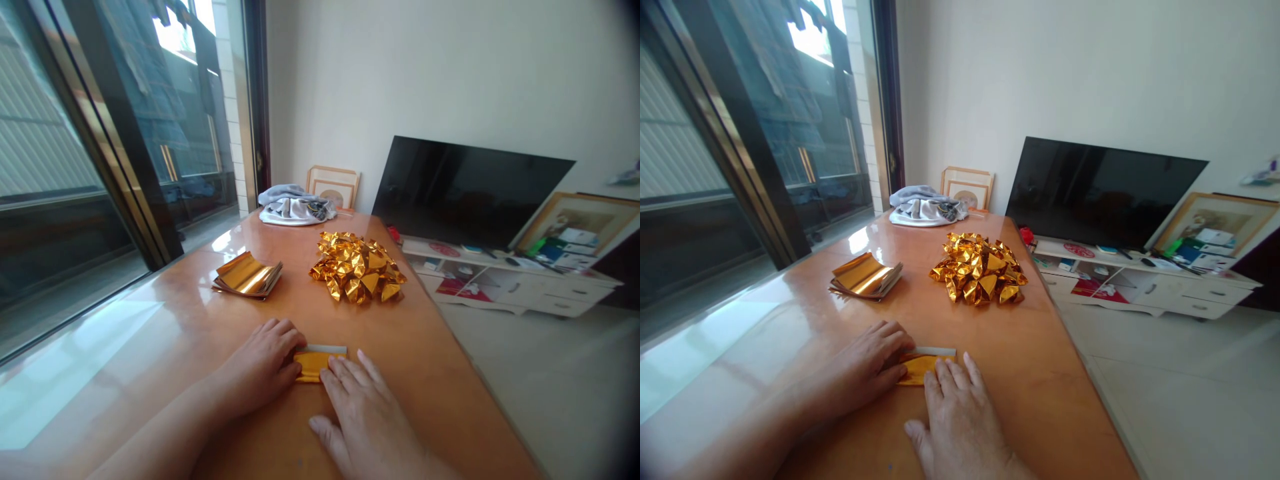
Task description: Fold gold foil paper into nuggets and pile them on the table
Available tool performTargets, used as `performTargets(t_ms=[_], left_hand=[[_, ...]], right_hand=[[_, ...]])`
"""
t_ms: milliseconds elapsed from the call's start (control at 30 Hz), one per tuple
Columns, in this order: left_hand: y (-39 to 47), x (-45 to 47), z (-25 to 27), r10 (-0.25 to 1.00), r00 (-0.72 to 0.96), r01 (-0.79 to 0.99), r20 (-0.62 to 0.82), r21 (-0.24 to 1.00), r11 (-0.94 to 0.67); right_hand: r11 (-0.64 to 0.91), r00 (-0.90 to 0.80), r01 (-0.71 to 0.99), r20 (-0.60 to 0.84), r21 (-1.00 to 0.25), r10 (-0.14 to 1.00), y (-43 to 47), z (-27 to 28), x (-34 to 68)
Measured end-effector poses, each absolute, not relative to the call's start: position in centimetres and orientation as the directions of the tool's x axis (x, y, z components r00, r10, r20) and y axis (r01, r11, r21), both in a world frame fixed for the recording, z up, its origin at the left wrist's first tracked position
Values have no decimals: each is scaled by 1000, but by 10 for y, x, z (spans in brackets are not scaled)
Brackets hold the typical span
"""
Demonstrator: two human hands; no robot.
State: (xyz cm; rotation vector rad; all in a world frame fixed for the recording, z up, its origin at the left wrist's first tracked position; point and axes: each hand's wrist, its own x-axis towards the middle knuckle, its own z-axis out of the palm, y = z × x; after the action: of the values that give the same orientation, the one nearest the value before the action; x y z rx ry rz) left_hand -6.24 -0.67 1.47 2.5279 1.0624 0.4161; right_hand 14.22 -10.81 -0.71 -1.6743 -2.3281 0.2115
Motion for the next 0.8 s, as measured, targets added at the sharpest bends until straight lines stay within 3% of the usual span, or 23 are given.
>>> performTargets(t_ms=[167,300,500,800], left_hand=[[-12,-64,24,732,656,580,186,496,-646],[-14,-64,25,704,695,537,147,545,-644],[-10,-62,14,622,775,489,110,518,-701],[-6,-58,6,625,763,484,166,496,-721]], right_hand=[[340,-313,907,141,-250,939,-109,-7,142],[345,-331,910,99,-232,939,-107,-2,141],[339,-341,913,31,-226,939,-108,-1,144],[354,-375,910,-60,-215,925,-113,-2,151]])
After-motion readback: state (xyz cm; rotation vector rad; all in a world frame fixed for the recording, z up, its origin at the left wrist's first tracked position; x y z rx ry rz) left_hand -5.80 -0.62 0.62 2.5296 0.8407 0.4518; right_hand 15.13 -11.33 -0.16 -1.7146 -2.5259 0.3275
